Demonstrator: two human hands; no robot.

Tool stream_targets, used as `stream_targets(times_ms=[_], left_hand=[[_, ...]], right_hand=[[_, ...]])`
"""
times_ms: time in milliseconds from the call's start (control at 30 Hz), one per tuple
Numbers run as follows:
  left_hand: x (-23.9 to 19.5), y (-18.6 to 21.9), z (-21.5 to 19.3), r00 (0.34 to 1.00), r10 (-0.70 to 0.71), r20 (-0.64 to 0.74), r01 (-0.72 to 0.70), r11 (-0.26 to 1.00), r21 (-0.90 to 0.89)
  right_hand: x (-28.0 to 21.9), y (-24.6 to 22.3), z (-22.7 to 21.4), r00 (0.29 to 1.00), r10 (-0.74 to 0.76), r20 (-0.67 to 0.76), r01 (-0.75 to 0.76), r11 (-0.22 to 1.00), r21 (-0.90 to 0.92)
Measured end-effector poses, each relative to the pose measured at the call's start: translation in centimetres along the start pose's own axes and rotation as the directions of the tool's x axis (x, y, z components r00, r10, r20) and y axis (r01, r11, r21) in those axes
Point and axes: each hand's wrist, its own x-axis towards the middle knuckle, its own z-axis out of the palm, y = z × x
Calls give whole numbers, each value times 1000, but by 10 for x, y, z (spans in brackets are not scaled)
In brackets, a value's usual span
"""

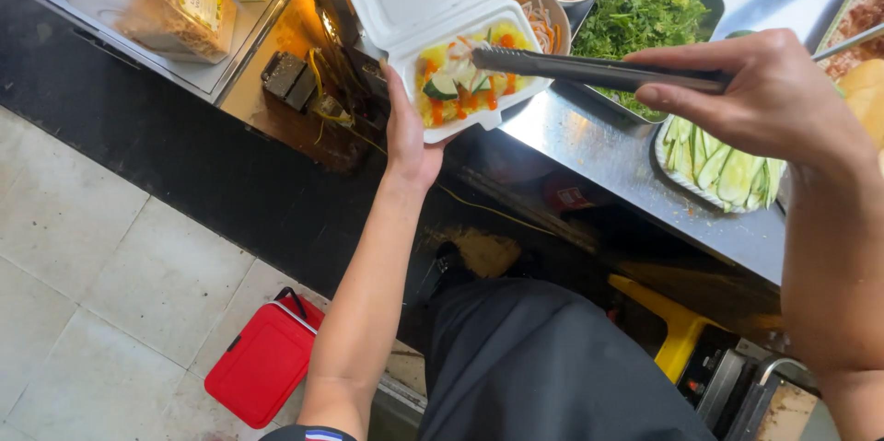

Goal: Preparing a container of sticky rice and toasting bread at a food stall.

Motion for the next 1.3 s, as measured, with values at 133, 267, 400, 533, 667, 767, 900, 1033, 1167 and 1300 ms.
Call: stream_targets(times_ms=[133,267,400,533,667,767,900,1033,1167,1300], left_hand=[[-7,-5,22,997,19,78,-18,1000,-10],[-9,-12,55,984,-67,168,68,998,4],[7,-53,85,951,-146,273,149,989,8],[19,-119,122,901,-183,393,195,981,9],[5,-172,189,831,-326,450,309,944,114],[-2,-228,230,790,-467,398,432,884,178],[-5,-304,268,759,-531,376,480,847,227],[-9,-347,308,765,-578,284,507,813,287],[-10,-376,323,790,-526,314,454,847,277],[-6,-383,334,820,-502,275,423,855,300]], right_hand=[[-22,9,2,989,147,-5,-147,988,38],[-59,44,3,976,55,-210,-8,976,218],[-108,68,-11,930,269,-251,-183,931,317],[-172,124,-23,784,512,-350,-330,822,463],[-238,227,6,648,590,-482,-317,784,534],[-283,323,37,453,699,-553,-503,713,489],[-316,410,55,340,692,-636,-703,637,317],[-295,467,56,336,723,-604,-760,587,280],[-260,528,60,381,678,-628,-712,649,269],[-241,538,47,354,705,-614,-675,648,354]])
